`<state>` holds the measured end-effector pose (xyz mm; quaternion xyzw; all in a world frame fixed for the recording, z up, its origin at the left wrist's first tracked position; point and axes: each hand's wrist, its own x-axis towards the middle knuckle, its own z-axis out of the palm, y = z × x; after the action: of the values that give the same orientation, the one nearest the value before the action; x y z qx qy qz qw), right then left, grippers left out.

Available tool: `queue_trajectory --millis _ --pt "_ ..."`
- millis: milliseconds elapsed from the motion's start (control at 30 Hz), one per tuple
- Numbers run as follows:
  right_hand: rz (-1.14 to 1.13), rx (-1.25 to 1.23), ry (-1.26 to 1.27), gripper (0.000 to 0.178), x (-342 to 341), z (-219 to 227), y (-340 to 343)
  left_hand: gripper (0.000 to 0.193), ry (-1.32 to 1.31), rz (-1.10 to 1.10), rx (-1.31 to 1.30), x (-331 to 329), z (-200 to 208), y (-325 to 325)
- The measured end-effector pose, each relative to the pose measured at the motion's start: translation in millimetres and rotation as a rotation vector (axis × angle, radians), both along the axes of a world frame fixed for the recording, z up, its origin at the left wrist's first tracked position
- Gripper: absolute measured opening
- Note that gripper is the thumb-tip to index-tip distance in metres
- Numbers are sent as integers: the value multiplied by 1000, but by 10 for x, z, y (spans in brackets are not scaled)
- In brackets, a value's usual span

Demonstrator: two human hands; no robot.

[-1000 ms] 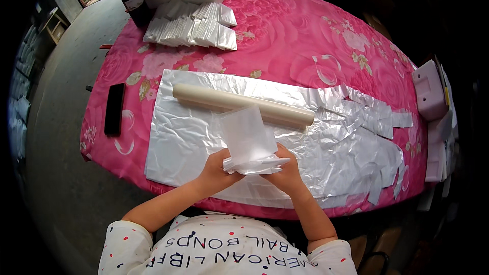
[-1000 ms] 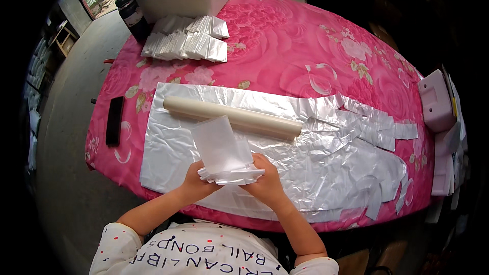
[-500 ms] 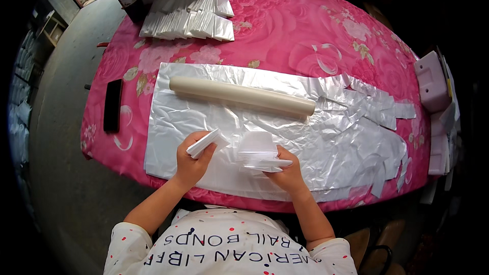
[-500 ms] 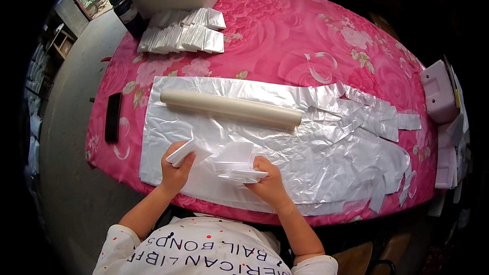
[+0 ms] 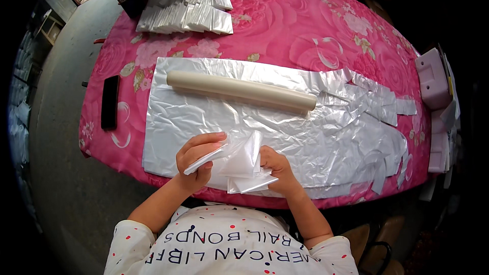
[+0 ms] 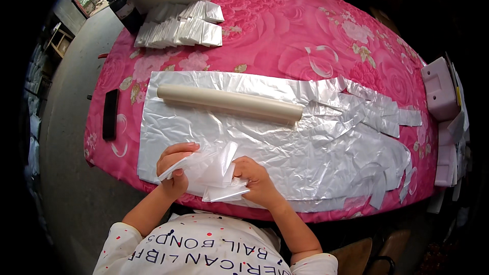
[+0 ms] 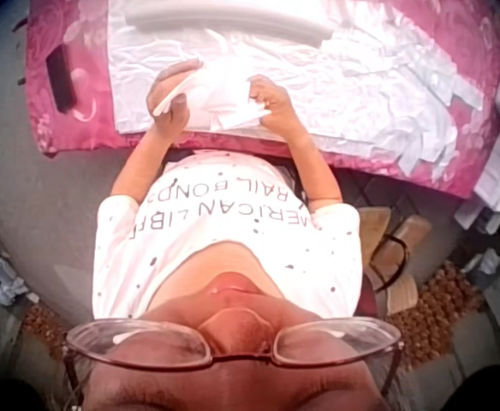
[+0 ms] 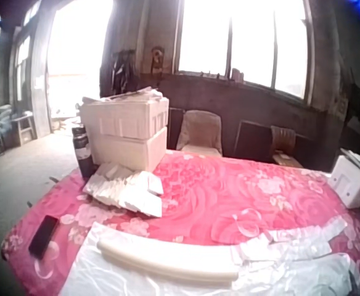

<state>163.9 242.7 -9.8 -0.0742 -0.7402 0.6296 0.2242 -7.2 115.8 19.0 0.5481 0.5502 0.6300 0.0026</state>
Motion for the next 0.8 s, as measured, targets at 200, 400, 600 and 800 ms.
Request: queue_trajectory --millis 200,400,600,800 --pt "-19 -7 -81 28 -19 -86 -45 23 0 -328 -266 -10 66 81" --pt "-282 114 -40 66 -68 -155 -130 115 -510 -470 -327 112 -487 -90" --pt "-123 207 -129 84 -119 -6 -148 93 61 -160 -315 289 -574 17" --pt "-206 429 -124 86 -72 82 -175 84 96 -110 -232 232 -257 101"
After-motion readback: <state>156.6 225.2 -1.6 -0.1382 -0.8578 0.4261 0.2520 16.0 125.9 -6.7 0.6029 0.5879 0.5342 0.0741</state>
